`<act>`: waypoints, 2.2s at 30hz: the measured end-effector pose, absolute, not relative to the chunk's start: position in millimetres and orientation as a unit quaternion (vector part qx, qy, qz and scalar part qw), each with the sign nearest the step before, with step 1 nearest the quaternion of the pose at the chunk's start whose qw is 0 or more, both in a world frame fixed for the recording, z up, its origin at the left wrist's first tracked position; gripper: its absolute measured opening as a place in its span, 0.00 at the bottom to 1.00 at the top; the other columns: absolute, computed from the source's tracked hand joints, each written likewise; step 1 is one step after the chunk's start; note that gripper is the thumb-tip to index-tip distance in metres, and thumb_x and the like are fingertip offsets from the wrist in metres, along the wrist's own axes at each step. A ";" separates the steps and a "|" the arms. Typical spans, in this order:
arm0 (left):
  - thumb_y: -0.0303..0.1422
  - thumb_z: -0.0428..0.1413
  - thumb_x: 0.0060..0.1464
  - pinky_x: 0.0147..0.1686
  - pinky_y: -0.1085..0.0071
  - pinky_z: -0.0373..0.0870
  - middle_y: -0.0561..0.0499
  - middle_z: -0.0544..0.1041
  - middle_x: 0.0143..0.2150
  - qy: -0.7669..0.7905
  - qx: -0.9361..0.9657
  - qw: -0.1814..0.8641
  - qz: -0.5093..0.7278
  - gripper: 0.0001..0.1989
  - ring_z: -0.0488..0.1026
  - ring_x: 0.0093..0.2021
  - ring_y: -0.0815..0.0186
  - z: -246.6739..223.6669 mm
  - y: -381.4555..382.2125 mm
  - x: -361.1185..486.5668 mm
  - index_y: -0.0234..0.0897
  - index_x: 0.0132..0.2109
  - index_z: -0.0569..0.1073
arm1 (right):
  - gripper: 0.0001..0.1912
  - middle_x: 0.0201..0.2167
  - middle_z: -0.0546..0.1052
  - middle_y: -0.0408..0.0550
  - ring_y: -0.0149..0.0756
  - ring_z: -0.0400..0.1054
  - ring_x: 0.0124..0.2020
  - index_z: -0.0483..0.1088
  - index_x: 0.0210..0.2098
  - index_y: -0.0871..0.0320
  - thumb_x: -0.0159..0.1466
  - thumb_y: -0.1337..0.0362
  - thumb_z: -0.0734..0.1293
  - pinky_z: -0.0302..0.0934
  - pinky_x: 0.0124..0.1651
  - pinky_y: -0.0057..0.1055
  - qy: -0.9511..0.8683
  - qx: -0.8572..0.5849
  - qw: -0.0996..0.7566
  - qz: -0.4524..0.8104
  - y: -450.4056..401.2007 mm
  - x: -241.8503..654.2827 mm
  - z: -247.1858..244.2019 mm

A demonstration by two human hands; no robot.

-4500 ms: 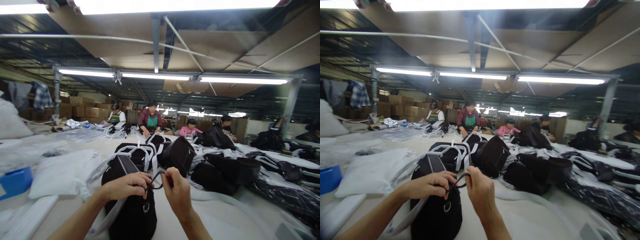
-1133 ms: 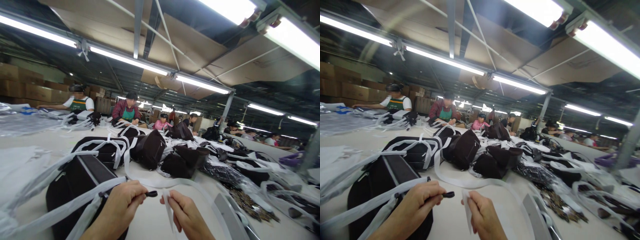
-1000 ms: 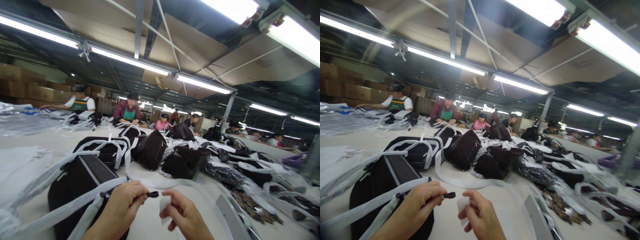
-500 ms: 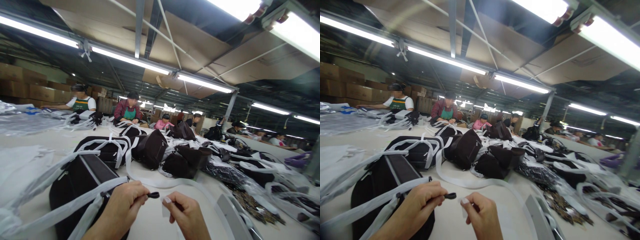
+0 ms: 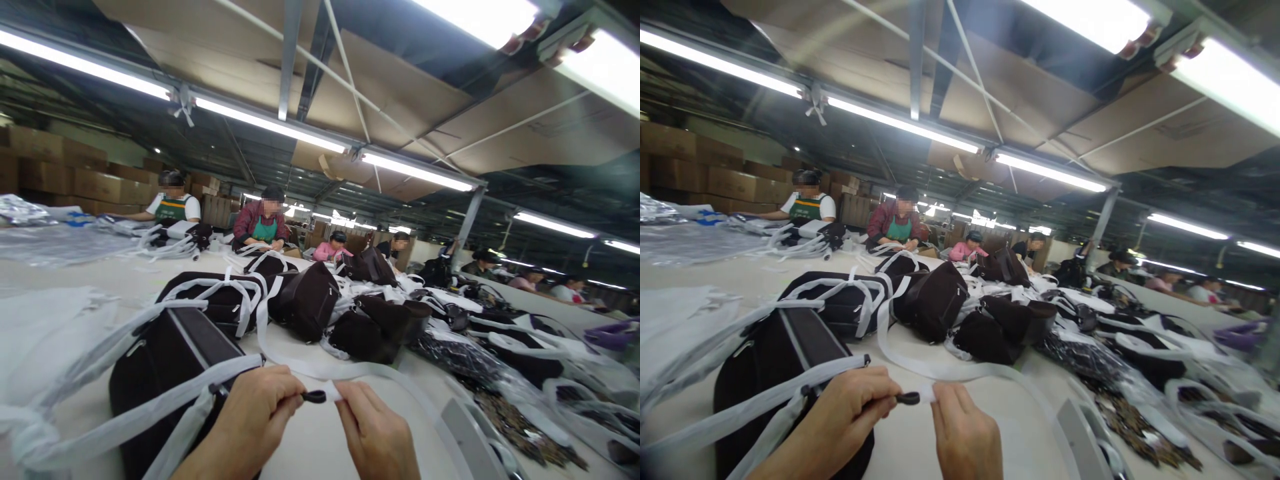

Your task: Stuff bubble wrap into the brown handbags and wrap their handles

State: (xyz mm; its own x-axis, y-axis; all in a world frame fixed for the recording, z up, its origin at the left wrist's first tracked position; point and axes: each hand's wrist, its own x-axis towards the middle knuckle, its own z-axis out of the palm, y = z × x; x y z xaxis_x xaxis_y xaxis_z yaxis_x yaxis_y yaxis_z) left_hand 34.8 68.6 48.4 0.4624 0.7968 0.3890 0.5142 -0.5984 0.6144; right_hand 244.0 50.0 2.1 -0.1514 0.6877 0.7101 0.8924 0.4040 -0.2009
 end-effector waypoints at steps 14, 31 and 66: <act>0.26 0.52 0.58 0.33 0.70 0.56 0.53 0.74 0.28 0.417 0.820 0.214 0.329 0.12 0.69 0.33 0.66 53.0 65.3 34.1 0.36 0.26 0.73 | 0.17 0.34 0.82 0.47 0.37 0.76 0.27 0.77 0.40 0.53 0.72 0.66 0.56 0.60 0.27 0.29 -0.750 -0.506 0.289 -0.312 39.3 238.9 14.9; 0.27 0.53 0.58 0.34 0.71 0.59 0.52 0.77 0.31 0.423 0.822 0.193 0.329 0.11 0.72 0.34 0.65 50.7 65.4 33.6 0.37 0.29 0.76 | 0.26 0.21 0.69 0.42 0.37 0.62 0.24 0.66 0.25 0.53 0.76 0.59 0.48 0.45 0.30 0.35 -0.748 -0.461 0.281 -0.386 33.1 235.0 32.7; 0.27 0.50 0.60 0.34 0.69 0.59 0.51 0.76 0.31 0.409 0.841 0.149 0.321 0.13 0.73 0.34 0.65 48.7 66.5 32.6 0.37 0.30 0.75 | 0.07 0.22 0.66 0.34 0.30 0.60 0.28 0.63 0.27 0.56 0.60 0.67 0.66 0.49 0.32 0.27 -0.804 -0.542 0.194 0.150 42.9 256.4 93.9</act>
State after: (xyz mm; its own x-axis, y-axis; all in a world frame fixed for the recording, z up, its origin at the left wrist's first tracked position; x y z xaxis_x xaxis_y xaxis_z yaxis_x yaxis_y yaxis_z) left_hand 32.6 66.5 48.7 0.4604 0.7829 0.4185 0.5923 -0.6220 0.5121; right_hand 256.4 42.9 93.9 -0.3369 0.9295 0.1499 0.8134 0.3675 -0.4509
